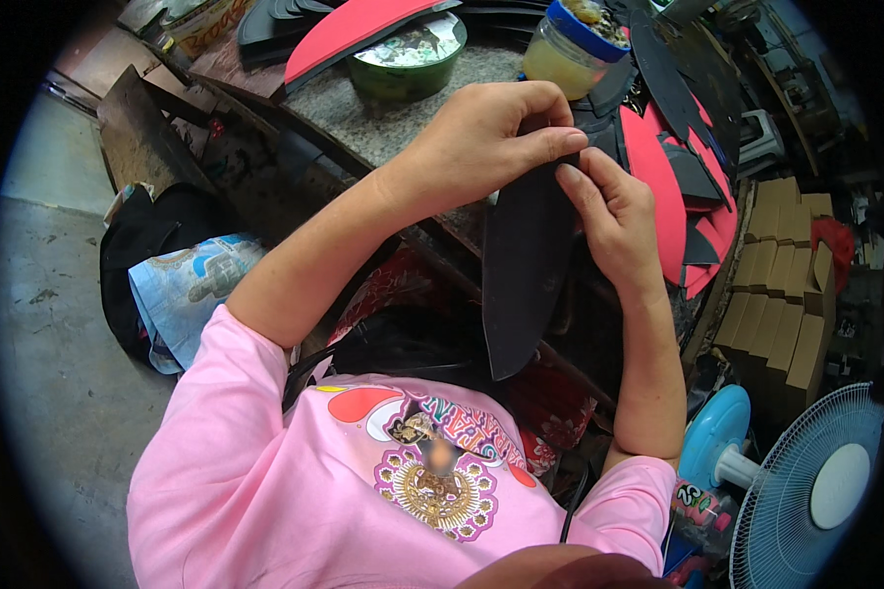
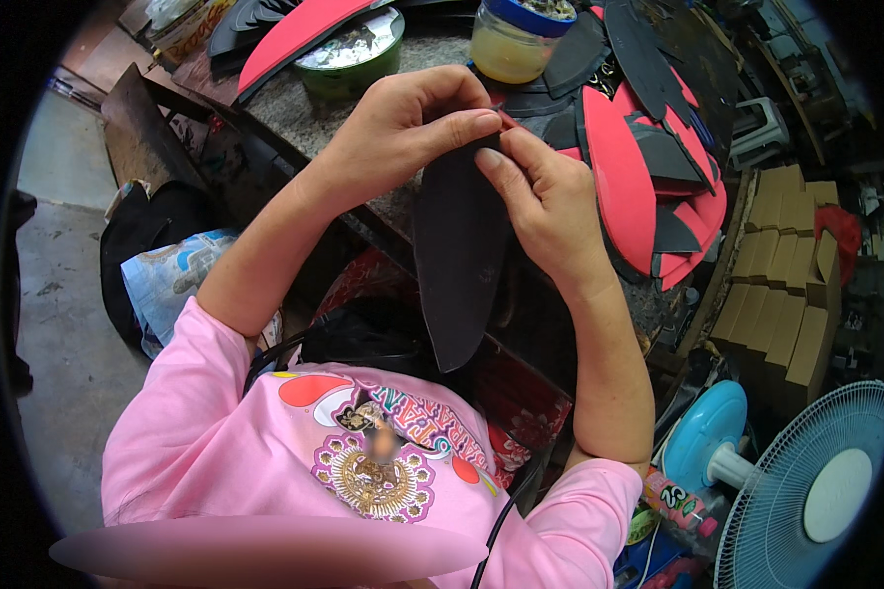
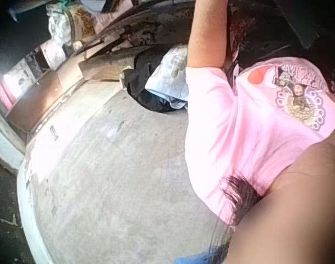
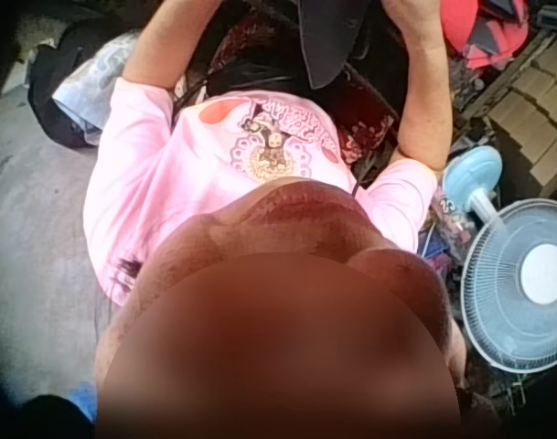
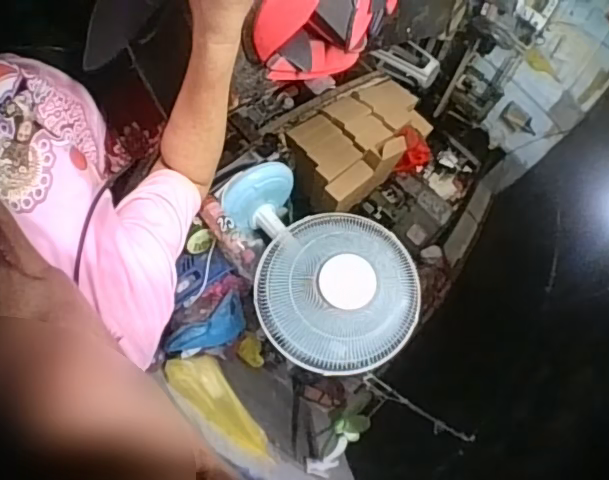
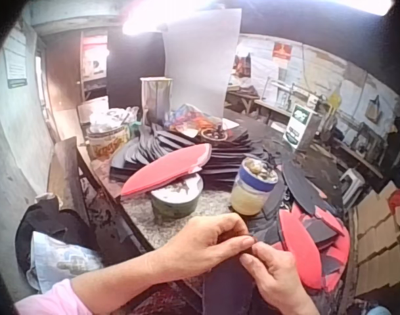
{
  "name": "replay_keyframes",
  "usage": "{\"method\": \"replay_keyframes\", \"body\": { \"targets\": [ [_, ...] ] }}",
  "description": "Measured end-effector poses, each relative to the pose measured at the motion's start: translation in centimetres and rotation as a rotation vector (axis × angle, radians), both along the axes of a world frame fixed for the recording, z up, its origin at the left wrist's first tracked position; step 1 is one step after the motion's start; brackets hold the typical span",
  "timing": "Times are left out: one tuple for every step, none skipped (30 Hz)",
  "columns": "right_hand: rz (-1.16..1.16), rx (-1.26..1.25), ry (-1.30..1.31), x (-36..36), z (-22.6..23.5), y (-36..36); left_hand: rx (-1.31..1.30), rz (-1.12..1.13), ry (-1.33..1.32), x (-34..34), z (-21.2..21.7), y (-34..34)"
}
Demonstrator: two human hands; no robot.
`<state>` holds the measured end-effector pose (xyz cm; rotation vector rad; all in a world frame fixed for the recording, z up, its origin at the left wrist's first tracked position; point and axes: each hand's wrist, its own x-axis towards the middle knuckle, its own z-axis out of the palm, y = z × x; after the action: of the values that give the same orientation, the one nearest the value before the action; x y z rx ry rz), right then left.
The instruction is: The person uses a red-handled tool to stitch or press seams on pink and black shoe upper pieces. They repeatedly pick up pieces, align edges, apply the tool along seams, and place the finished pieces back on the workbench.
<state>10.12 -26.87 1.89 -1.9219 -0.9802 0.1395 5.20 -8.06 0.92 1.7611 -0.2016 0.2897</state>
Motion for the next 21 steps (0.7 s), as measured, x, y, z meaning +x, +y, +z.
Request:
{"method": "replay_keyframes", "body": {
  "targets": [
    [0.017,0.004,0.017,-0.1,0.0,0.1,0.03,-0.013,0.0,0.1,-0.1,0.1],
    [0.025,0.007,0.035,-0.2,0.0,0.2,0.06,-0.027,0.0,0.2,-0.1,0.2],
    [0.029,-0.003,0.069,-0.3,-0.1,0.2,0.086,-0.045,-0.03,0.4,-0.2,0.4],
    [0.04,-0.006,0.048,-0.4,-0.1,0.2,0.074,-0.08,0.003,0.6,-0.2,0.5],
    [0.047,-0.023,0.044,-0.4,-0.1,0.2,0.058,-0.118,0.006,0.7,-0.2,0.6],
    [0.055,-0.04,0.039,-0.5,-0.2,0.1,0.052,-0.146,0.022,0.8,-0.3,0.7],
    [0.061,-0.032,0.058,-0.5,-0.2,0.1,-0.017,-0.179,-0.008,0.9,-0.3,0.7],
    [0.066,-0.024,0.077,-0.4,-0.2,0.1,-0.077,-0.202,-0.025,1.0,-0.4,0.6],
    [0.063,-0.012,0.098,-0.4,-0.2,0.0,-0.121,-0.212,-0.002,1.0,-0.4,0.5],
    [0.046,0.012,0.133,-0.3,-0.1,-0.1,-0.166,-0.196,-0.006,0.8,-0.4,0.5],
    [0.022,0.04,0.168,-0.2,0.0,-0.1,-0.195,-0.166,0.029,0.4,-0.3,0.7],
    [0.006,0.067,0.208,0.0,0.1,-0.2,-0.224,-0.142,0.027,0.0,-0.3,0.7],
    [-0.063,0.09,0.217,0.1,0.3,-0.2,-0.255,-0.151,0.02,-0.3,-0.3,0.8],
    [-0.074,0.143,0.298,0.2,0.4,-0.2,-0.242,-0.145,0.09,-0.7,-0.3,0.8],
    [-0.087,0.181,0.393,0.3,0.7,-0.3,-0.234,-0.151,0.117,-1.3,-0.4,0.6],
    [-0.114,0.225,0.482,0.3,0.8,-0.2,-0.23,-0.166,0.121,-1.7,-0.5,0.5],
    [-0.168,0.241,0.503,0.3,0.8,0.1,-0.284,-0.184,0.104,-2.0,-0.7,-0.1],
    [-0.124,0.311,0.44,0.2,0.7,0.4,-0.204,-0.174,0.182,-2.5,-0.7,0.1],
    [-0.146,0.365,0.373,0.1,0.5,0.7,-0.163,-0.173,0.135,-2.8,-0.7,0.1],
    [-0.151,0.404,0.315,0.0,0.5,0.9,-0.116,-0.148,0.189,-3.1,-0.6,0.3],
    [-0.148,0.403,0.3,0.0,0.5,0.9,-0.048,-0.159,0.177,-3.3,-0.5,0.5]
  ]
}}
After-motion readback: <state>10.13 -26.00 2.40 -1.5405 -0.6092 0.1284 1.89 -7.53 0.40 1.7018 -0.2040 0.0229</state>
